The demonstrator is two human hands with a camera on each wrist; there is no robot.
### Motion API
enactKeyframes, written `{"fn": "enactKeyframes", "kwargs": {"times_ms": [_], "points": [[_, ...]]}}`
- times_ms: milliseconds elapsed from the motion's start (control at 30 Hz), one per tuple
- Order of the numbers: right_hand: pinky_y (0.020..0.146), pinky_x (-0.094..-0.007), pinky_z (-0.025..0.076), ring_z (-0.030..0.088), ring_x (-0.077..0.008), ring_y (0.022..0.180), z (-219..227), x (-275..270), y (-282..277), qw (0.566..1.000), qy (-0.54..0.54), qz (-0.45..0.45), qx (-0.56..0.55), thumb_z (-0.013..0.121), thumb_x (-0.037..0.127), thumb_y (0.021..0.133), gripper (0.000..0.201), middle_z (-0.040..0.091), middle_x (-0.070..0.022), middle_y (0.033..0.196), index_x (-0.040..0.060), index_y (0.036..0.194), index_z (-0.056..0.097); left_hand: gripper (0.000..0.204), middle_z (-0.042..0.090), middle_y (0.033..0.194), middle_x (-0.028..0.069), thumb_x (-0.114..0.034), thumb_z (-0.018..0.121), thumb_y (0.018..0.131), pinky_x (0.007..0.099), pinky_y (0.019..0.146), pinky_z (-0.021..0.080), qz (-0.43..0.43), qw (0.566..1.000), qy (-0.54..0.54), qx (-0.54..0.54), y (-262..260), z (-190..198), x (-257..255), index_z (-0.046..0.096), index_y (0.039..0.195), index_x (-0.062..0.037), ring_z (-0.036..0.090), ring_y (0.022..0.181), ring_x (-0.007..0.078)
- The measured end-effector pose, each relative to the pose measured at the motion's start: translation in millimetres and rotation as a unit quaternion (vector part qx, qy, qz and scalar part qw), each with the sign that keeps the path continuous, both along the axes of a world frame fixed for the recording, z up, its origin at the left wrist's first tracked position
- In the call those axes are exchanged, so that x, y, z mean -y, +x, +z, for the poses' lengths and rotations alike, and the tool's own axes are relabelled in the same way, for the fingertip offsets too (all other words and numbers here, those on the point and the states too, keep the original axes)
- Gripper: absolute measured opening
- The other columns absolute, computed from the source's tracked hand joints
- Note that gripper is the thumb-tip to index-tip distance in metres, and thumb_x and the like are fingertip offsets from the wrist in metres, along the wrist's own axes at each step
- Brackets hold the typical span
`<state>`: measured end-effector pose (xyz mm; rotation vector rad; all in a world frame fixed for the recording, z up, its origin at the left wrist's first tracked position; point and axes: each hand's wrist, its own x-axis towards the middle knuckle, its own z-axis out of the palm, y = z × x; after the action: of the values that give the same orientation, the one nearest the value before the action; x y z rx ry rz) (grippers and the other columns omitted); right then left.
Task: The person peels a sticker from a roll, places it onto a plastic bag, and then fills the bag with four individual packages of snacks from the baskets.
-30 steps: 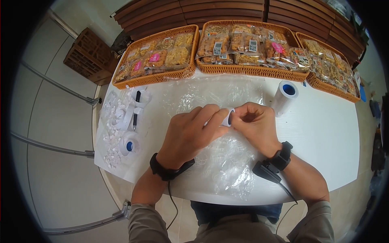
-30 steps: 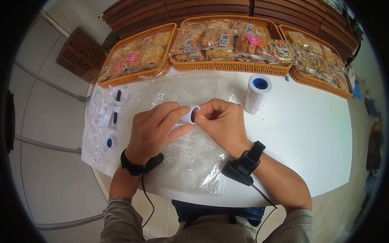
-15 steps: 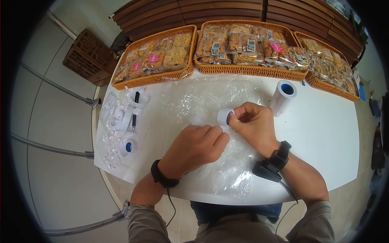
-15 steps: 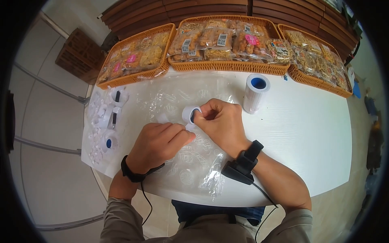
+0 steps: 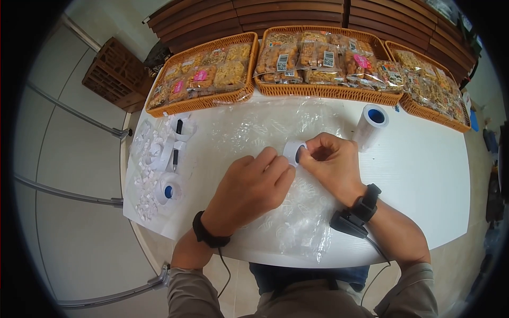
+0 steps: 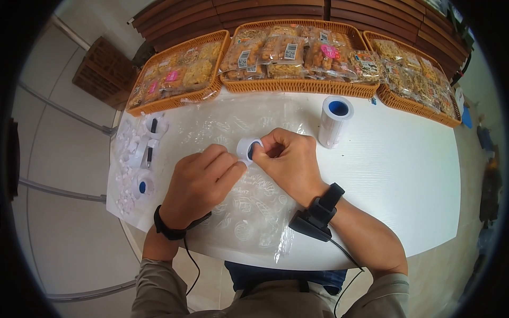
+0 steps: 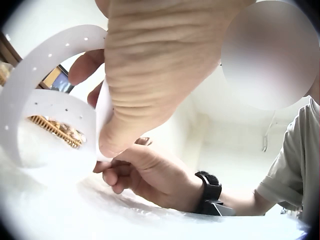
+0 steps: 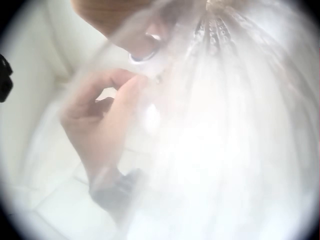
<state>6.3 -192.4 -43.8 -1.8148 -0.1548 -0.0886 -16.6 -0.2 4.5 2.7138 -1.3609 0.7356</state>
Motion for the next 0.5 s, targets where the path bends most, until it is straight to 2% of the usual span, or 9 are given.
{"fn": "enactKeyframes", "kwargs": {"times_ms": [33,133,333,433,500], "points": [[0.060,-0.0261,0.053,0.066,-0.0121,0.061,-1,0,0,1.000,0.000,0.001,0.009,0.076,0.011,0.082,0.016,0.070,-0.0107,0.069,-0.0046,0.080,0.070,0.013,0.049,0.080,0.0013,-0.007,0.066,0.070,0.0258,0.055,0.043,0.003,1.000,-0.011,0.014,1,0,-1,0.057,0.079,-0.0076,0.054,0.083,0.0138],[0.059,-0.0277,0.053,0.066,-0.0160,0.060,-1,0,-2,0.999,-0.023,0.009,0.040,0.076,0.010,0.081,0.016,0.069,-0.0133,0.070,-0.0045,0.080,0.069,0.016,0.066,0.096,0.0032,-0.005,0.074,0.071,0.0285,0.059,0.052,0.032,0.998,-0.031,-0.048,1,6,0,0.064,0.084,-0.0055,0.063,0.086,0.0187],[0.059,-0.0317,0.054,0.067,-0.0249,0.061,1,3,-3,0.989,-0.068,0.057,0.122,0.074,0.006,0.081,0.013,0.067,-0.0161,0.074,-0.0046,0.082,0.067,0.018,0.070,0.115,0.0062,-0.011,0.079,0.077,0.0286,0.057,0.051,-0.001,0.994,-0.062,-0.092,7,3,-7,0.062,0.082,-0.0065,0.064,0.081,0.0183],[0.059,-0.0328,0.054,0.067,-0.0264,0.063,1,3,-4,0.985,-0.063,0.081,0.142,0.073,0.005,0.081,0.011,0.067,-0.0162,0.076,-0.0042,0.084,0.067,0.021,0.071,0.112,0.0053,-0.013,0.081,0.076,0.0287,0.056,0.050,-0.030,0.991,-0.083,-0.104,8,6,-12,0.061,0.081,-0.0074,0.063,0.077,0.0182],[0.060,-0.0333,0.054,0.067,-0.0269,0.063,1,2,-4,0.982,-0.062,0.093,0.150,0.072,0.004,0.082,0.010,0.067,-0.0159,0.077,-0.0037,0.085,0.067,0.022,0.071,0.109,0.0050,-0.014,0.082,0.075,0.0287,0.056,0.049,-0.042,0.985,-0.108,-0.130,13,5,-16,0.064,0.086,-0.0073,0.063,0.076,0.0189]]}}
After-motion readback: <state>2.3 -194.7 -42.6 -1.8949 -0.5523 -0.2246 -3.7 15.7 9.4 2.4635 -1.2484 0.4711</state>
